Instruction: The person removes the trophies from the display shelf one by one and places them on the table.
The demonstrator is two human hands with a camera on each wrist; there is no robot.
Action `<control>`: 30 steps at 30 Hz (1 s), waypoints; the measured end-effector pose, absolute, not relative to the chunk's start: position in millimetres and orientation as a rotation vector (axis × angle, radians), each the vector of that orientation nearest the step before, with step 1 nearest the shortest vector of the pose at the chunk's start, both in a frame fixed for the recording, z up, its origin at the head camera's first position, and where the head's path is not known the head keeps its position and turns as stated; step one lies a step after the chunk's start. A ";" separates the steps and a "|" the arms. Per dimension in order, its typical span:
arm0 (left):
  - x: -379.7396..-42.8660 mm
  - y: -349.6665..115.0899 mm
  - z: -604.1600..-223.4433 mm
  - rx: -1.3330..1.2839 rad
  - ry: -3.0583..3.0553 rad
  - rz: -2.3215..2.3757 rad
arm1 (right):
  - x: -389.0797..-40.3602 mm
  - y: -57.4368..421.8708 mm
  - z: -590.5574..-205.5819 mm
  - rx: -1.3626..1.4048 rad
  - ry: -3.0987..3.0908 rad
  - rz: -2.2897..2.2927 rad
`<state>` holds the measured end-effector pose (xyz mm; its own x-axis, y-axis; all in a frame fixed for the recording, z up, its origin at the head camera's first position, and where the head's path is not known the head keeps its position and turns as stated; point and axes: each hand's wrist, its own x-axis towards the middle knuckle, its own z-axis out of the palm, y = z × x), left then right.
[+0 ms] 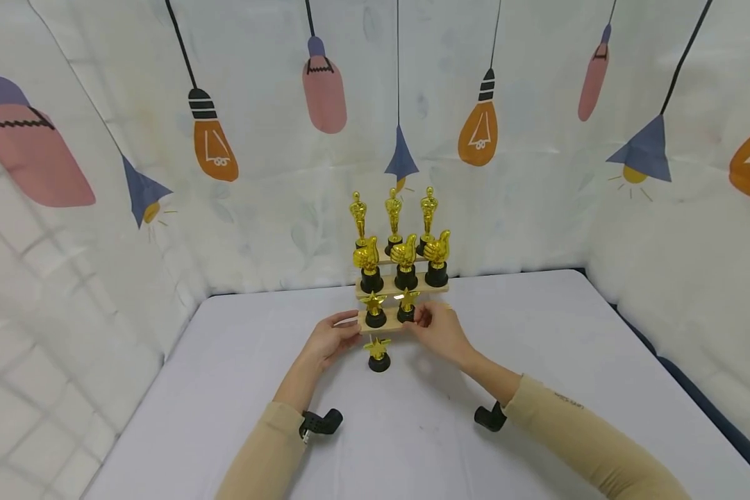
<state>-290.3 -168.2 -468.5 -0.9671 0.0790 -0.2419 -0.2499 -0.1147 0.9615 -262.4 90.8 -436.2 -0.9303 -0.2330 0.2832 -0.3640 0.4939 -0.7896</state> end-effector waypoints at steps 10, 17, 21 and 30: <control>-291.2 -168.4 -466.5 -0.166 1.925 2.191 | -279.5 103.0 -436.7 0.423 -2.453 1.588; -290.2 -167.9 -467.1 -0.177 1.916 2.193 | -283.9 105.2 -434.1 0.406 -2.442 1.703; -289.3 -167.4 -466.5 -0.178 1.918 2.188 | -286.8 105.2 -432.5 0.398 -2.471 1.733; -288.0 -168.1 -464.9 -0.197 1.918 2.195 | -294.8 99.3 -432.5 0.401 -2.564 1.710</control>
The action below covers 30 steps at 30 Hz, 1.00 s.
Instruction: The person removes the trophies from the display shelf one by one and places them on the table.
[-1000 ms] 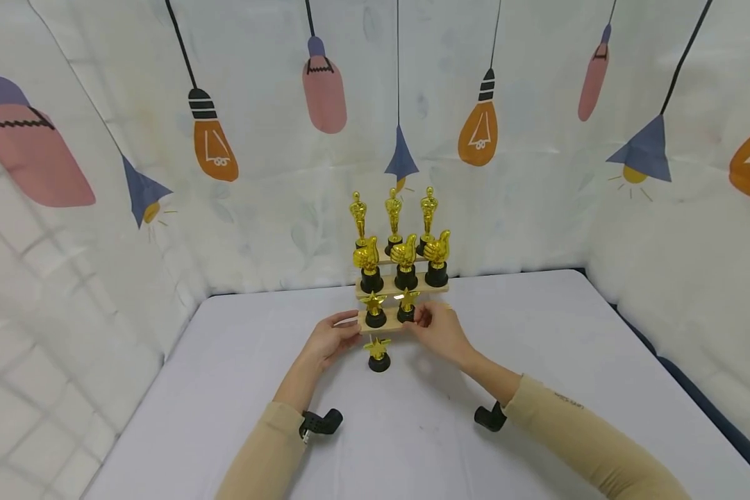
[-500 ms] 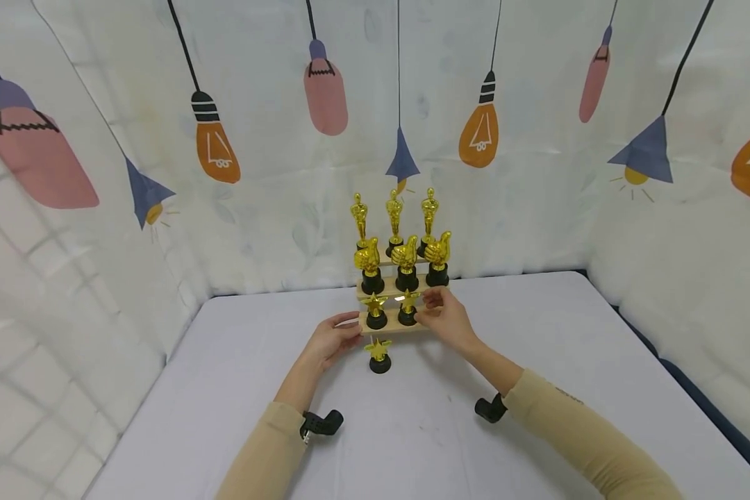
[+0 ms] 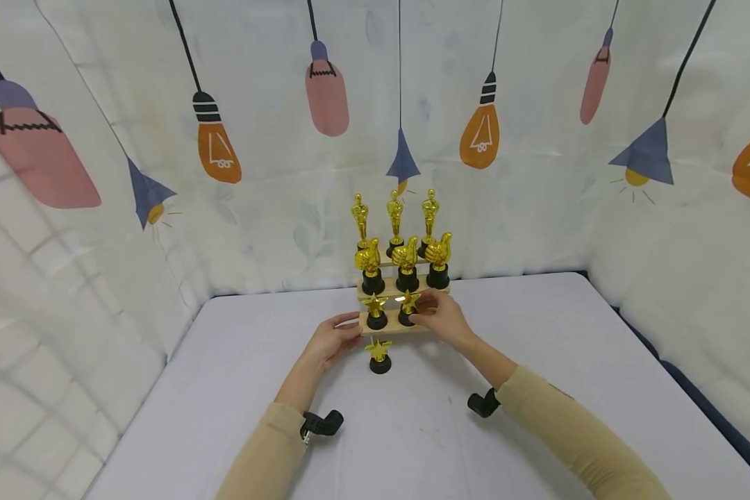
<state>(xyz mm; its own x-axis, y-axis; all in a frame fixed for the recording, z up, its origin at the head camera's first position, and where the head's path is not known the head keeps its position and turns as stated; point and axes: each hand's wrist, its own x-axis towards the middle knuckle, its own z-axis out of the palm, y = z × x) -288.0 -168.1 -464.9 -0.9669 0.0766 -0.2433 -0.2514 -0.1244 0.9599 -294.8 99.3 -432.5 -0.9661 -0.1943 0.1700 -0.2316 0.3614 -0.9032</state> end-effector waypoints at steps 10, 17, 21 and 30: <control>-290.5 -166.8 -462.3 -0.194 1.929 2.178 | -301.6 94.3 -436.6 0.373 -2.623 1.594; -288.7 -167.7 -465.1 -0.185 1.928 2.181 | -303.5 93.2 -444.0 0.398 -2.667 1.491; -288.2 -168.8 -468.2 -0.171 1.916 2.189 | -302.6 91.5 -444.7 0.401 -2.680 1.460; -288.9 -168.8 -466.2 -0.177 1.914 2.192 | -300.1 88.9 -442.3 0.405 -2.660 1.453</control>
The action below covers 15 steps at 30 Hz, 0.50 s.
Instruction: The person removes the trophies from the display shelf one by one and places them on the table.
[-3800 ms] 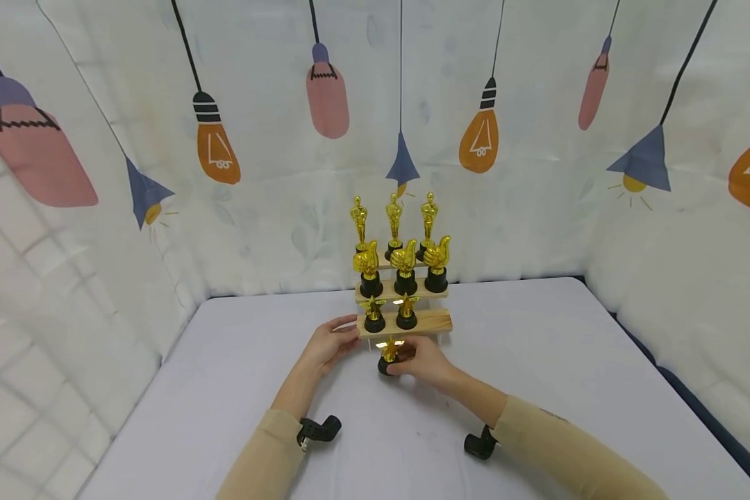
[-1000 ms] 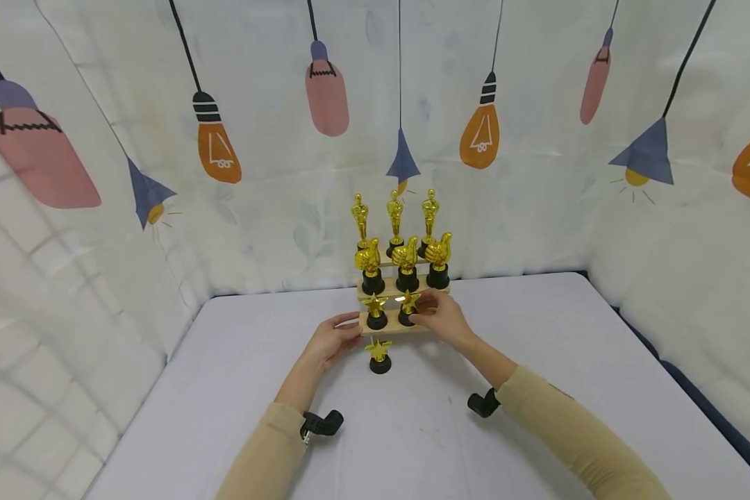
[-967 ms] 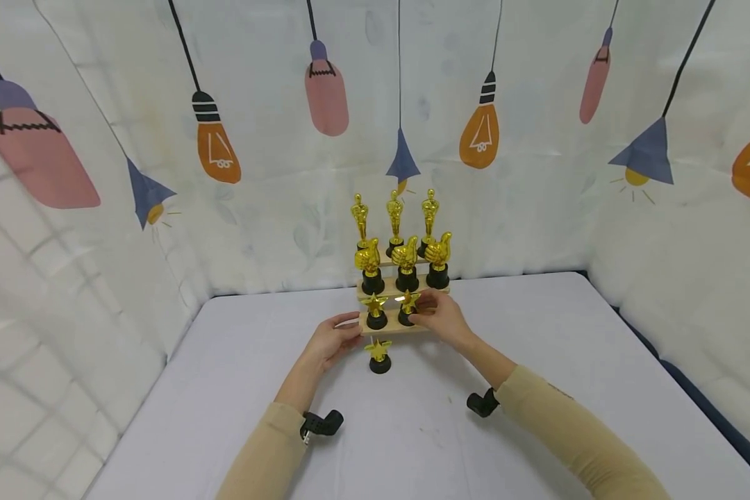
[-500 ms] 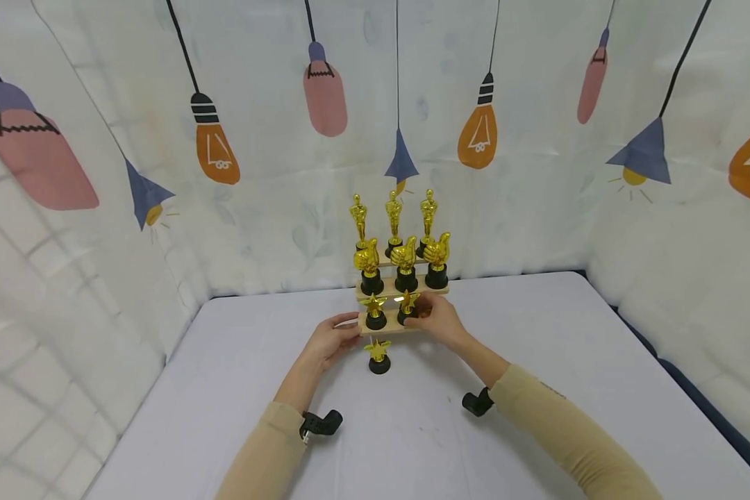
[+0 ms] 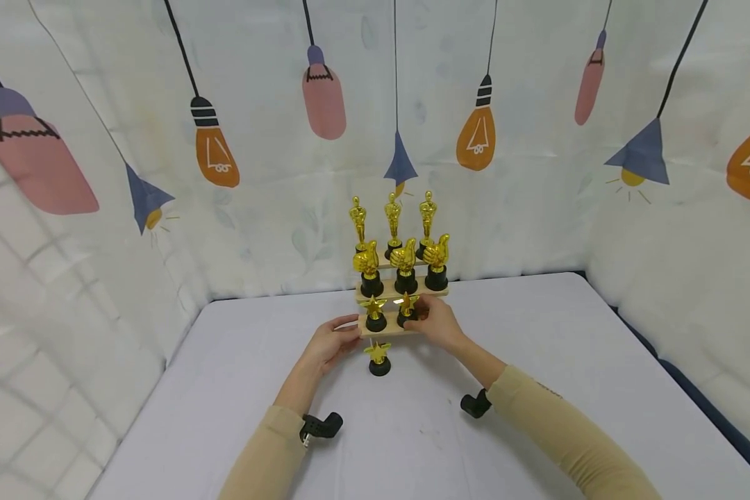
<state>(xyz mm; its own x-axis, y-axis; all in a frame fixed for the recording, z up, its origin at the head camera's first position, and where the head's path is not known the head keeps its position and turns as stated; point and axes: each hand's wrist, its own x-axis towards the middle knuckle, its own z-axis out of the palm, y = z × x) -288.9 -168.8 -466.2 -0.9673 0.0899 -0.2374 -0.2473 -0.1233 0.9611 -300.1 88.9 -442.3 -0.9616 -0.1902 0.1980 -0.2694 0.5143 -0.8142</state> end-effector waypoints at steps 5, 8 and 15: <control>-288.9 -168.1 -465.4 -0.177 1.921 2.174 | -297.4 90.2 -441.5 0.389 -2.667 1.422; -288.7 -168.0 -465.1 -0.176 1.924 2.173 | -295.0 92.6 -439.9 0.373 -2.666 1.420; -288.9 -168.3 -464.4 -0.178 1.914 2.180 | -286.9 102.1 -439.6 0.444 -2.644 1.457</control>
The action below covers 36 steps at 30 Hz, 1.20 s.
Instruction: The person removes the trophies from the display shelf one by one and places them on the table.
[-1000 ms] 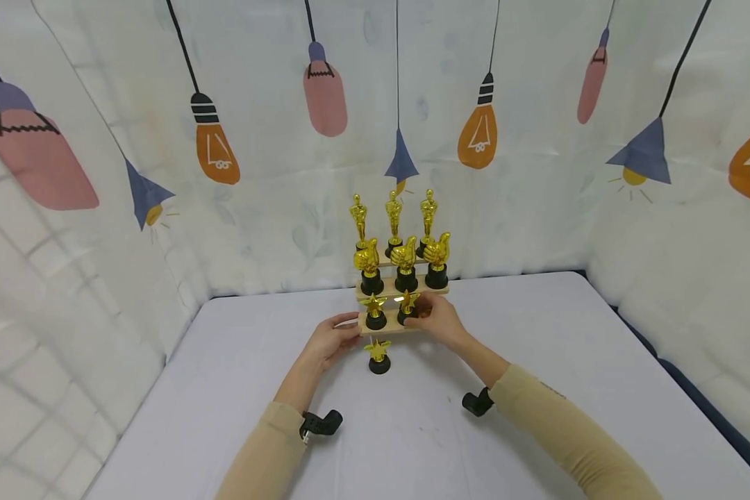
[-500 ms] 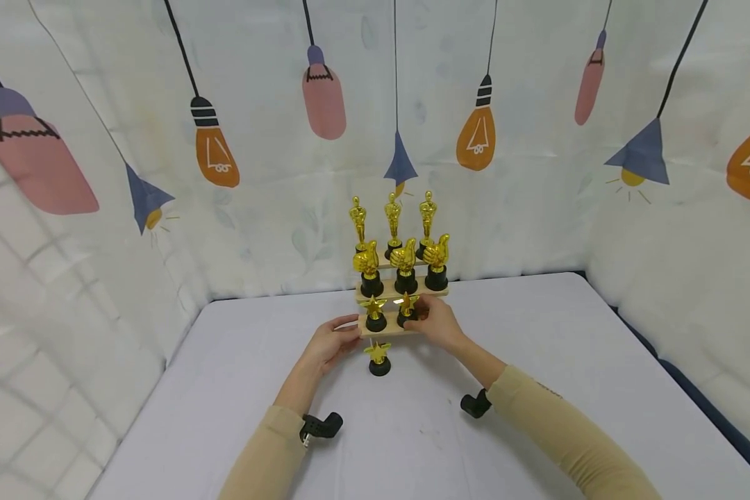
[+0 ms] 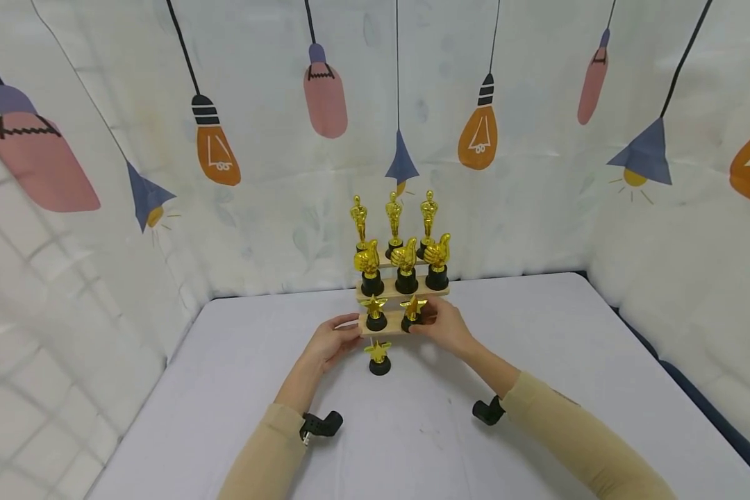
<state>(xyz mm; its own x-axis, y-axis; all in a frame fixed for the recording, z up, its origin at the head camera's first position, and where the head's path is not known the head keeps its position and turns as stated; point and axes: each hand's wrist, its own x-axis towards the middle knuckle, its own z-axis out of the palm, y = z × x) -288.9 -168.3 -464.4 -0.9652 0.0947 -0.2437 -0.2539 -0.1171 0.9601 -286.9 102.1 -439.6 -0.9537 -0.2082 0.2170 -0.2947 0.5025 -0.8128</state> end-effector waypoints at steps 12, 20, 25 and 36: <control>-291.3 -166.9 -464.3 -0.177 1.920 2.194 | -268.9 110.3 -444.3 0.538 -2.700 1.536; -289.2 -168.1 -465.2 -0.179 1.914 2.197 | -260.5 107.4 -459.2 0.593 -2.777 1.546; -288.2 -166.8 -466.1 -0.186 1.900 2.198 | -259.5 105.9 -468.1 0.583 -2.775 1.575; -289.5 -167.9 -466.5 -0.207 1.899 2.203 | -258.2 98.8 -473.3 0.582 -2.794 1.548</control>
<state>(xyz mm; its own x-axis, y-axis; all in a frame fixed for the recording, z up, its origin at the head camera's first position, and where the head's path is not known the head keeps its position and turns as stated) -289.5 -167.9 -466.5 -0.9648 0.0777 -0.2514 -0.2601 -0.1370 0.9558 -258.2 98.8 -473.3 -0.9303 -0.3579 0.0802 -0.2578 0.4823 -0.8372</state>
